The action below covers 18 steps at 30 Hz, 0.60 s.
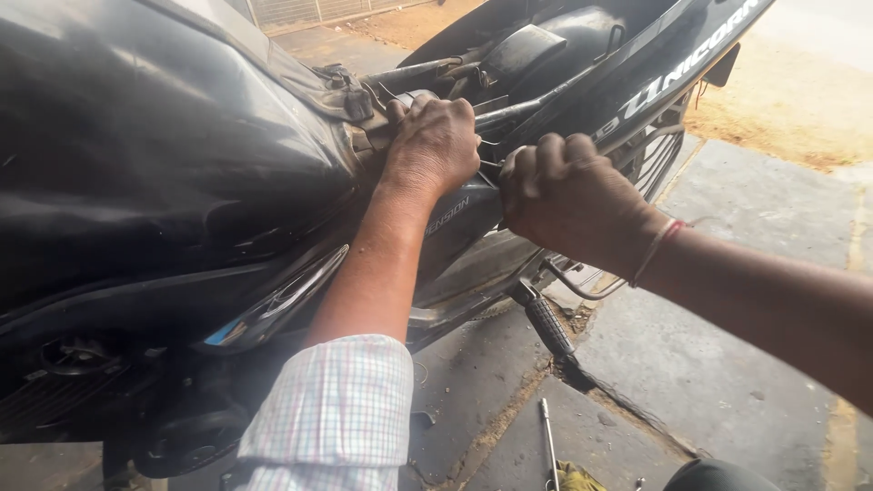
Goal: Repairing or assembling the side panel and battery cover of a motorcycle using hand tools.
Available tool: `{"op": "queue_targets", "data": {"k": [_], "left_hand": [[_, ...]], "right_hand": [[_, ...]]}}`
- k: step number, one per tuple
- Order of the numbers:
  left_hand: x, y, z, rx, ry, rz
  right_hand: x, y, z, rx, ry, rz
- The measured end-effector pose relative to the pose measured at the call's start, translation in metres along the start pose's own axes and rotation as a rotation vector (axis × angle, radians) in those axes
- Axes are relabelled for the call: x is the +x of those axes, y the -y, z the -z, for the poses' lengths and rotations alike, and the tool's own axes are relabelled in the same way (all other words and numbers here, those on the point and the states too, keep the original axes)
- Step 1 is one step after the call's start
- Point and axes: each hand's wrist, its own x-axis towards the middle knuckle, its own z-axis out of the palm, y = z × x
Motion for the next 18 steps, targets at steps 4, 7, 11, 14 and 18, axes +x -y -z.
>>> {"op": "queue_targets", "data": {"k": [4, 7, 11, 14, 18], "left_hand": [[-0.001, 0.005, -0.001, 0.05, -0.02, -0.032], [0.001, 0.003, -0.001, 0.029, 0.014, 0.01], [0.002, 0.005, -0.002, 0.038, 0.029, 0.042], [0.003, 0.003, -0.005, 0.038, 0.005, 0.007], [0.001, 0.002, 0.003, 0.029, 0.012, 0.036]], "right_hand": [[0.002, 0.009, -0.005, -0.144, -0.109, 0.079], [0.012, 0.015, 0.006, -0.045, 0.079, -0.035], [0.03, 0.016, 0.008, 0.365, 0.347, -0.33], [0.03, 0.009, 0.002, 0.832, 0.623, -0.741], [0.007, 0.023, -0.007, 0.606, 0.266, -0.52]]}}
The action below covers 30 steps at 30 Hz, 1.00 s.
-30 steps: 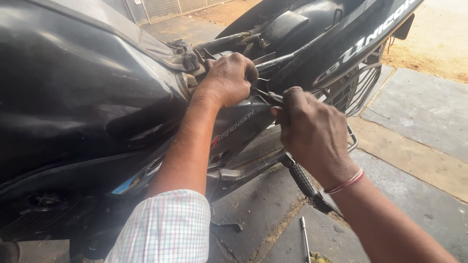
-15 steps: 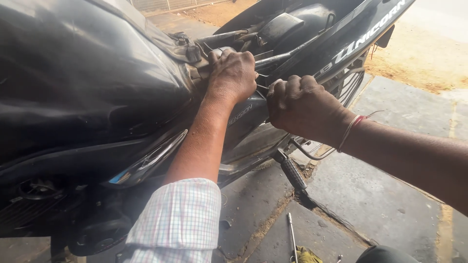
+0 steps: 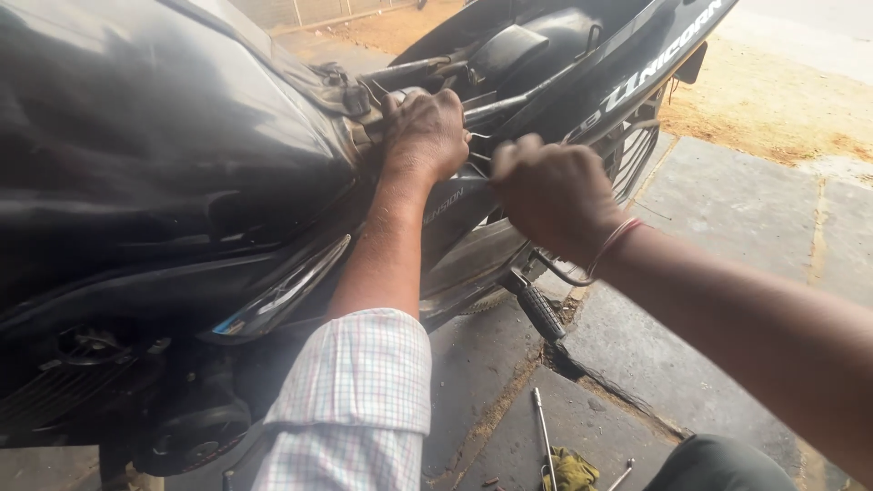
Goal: Repairing or assembling the side panel and battery cover of a motorcycle using hand tools.
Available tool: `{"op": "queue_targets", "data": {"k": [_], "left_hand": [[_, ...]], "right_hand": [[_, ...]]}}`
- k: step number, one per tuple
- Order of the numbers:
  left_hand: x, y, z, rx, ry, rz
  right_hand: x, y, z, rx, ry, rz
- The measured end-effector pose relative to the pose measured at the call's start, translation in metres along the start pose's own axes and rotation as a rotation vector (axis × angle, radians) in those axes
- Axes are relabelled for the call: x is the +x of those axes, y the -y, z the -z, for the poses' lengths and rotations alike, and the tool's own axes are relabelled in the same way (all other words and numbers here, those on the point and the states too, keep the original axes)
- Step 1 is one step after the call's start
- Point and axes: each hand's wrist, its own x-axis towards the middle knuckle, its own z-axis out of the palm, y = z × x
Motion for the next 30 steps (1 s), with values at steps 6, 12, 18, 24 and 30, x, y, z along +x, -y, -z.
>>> {"op": "queue_targets", "data": {"k": [6, 12, 18, 24, 30], "left_hand": [[0.001, -0.001, -0.003, 0.012, 0.028, 0.021], [0.005, 0.0, -0.008, 0.027, -0.011, 0.017], [0.005, 0.005, -0.017, 0.022, -0.035, 0.04], [0.0, 0.009, -0.013, -0.058, -0.077, -0.07], [-0.053, -0.025, -0.023, -0.326, -0.437, -0.23]], "right_hand": [[-0.003, 0.014, -0.001, -0.57, -0.152, 0.295], [0.006, 0.011, -0.002, -0.344, -0.151, 0.181], [0.009, 0.002, -0.004, 0.1, -0.012, -0.079], [-0.035, -0.021, 0.013, 0.363, -0.005, -0.198], [-0.093, -0.068, -0.121, 1.04, -0.007, -0.589]]}}
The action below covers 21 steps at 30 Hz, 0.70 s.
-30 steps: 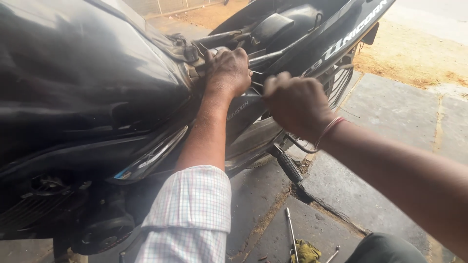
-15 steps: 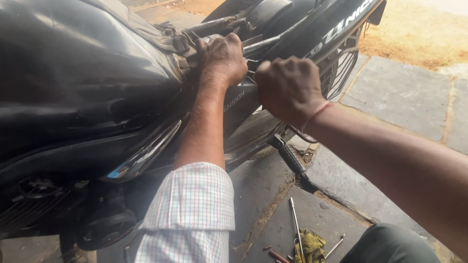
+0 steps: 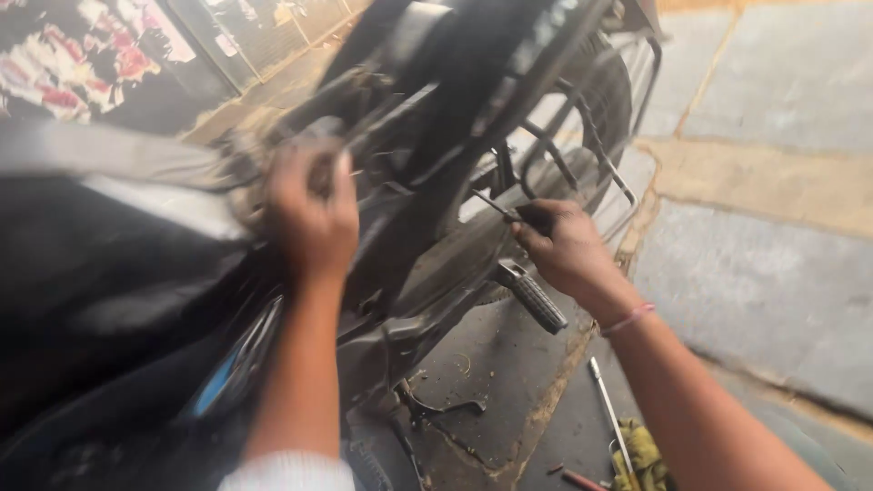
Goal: Repairing or assembling the side panel and battery cover of a motorcycle using hand tools.
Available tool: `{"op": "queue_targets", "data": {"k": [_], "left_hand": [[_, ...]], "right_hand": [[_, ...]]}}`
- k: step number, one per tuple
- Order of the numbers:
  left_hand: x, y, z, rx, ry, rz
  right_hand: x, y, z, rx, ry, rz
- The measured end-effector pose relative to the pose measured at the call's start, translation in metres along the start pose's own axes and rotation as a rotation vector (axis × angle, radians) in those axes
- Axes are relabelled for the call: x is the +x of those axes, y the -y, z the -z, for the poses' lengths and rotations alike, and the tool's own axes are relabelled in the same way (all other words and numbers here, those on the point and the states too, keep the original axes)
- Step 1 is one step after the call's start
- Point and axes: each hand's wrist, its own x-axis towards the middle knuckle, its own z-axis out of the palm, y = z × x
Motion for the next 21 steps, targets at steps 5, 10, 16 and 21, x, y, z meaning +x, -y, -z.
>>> {"op": "queue_targets", "data": {"k": [5, 10, 16, 21], "left_hand": [[-0.071, -0.044, -0.091, -0.126, 0.023, 0.741], [-0.085, -0.009, -0.169, -0.97, -0.011, 0.757], [-0.086, -0.01, -0.204, -0.496, -0.142, 0.605], [-0.103, -0.002, -0.234, -0.271, -0.139, 0.402]], "right_hand": [[0.025, -0.053, -0.045, 0.613, -0.033, -0.306], [0.042, -0.074, -0.091, 0.846, -0.047, -0.082], [0.04, -0.058, -0.066, 0.521, -0.519, 0.077], [0.048, -0.093, -0.085, 0.486, -0.713, -0.047]]}}
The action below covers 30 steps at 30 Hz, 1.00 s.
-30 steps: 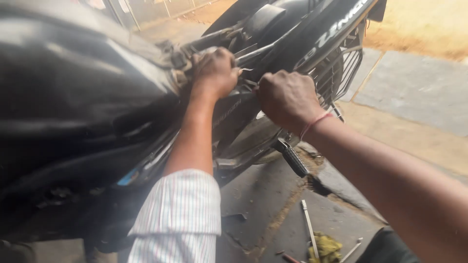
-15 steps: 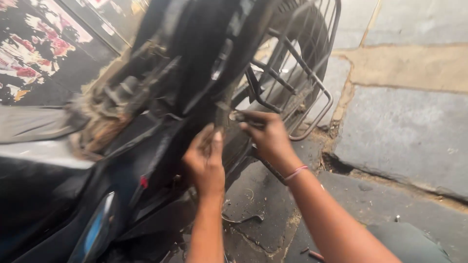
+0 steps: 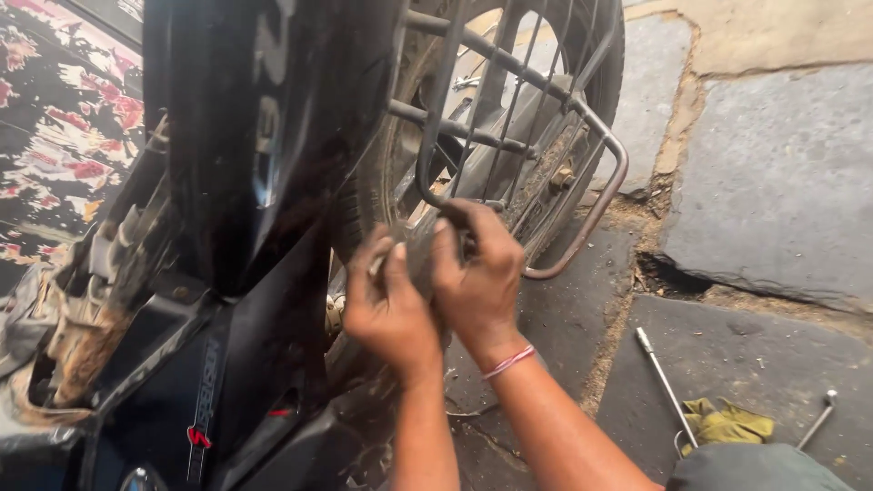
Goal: Repairing or assembling the side panel and battery cover of a motorcycle using hand tools.
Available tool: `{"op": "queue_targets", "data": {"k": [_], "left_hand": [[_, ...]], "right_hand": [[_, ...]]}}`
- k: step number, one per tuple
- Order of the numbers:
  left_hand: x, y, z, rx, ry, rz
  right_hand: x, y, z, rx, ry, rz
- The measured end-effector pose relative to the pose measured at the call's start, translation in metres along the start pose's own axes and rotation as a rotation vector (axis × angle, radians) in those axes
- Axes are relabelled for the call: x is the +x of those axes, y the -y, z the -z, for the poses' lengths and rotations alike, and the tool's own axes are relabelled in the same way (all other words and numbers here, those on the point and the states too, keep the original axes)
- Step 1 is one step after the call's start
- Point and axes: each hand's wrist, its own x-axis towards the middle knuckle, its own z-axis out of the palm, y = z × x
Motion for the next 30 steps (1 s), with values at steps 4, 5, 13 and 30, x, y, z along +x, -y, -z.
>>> {"op": "queue_targets", "data": {"k": [4, 5, 13, 30], "left_hand": [[0.015, 0.018, -0.016, -0.399, 0.004, 0.532], [0.021, 0.025, -0.018, -0.39, 0.007, 0.53], [0.04, 0.023, -0.02, -0.651, 0.154, 0.407], [0.052, 0.015, -0.02, -0.583, 0.117, 0.48]], "right_hand": [[0.004, -0.022, -0.001, 0.031, -0.133, -0.223], [0.01, -0.028, 0.0, 0.037, -0.135, -0.23], [0.055, -0.13, 0.088, 0.214, -0.595, -0.502], [0.0, -0.176, -0.04, 1.549, 0.482, -0.794]]}}
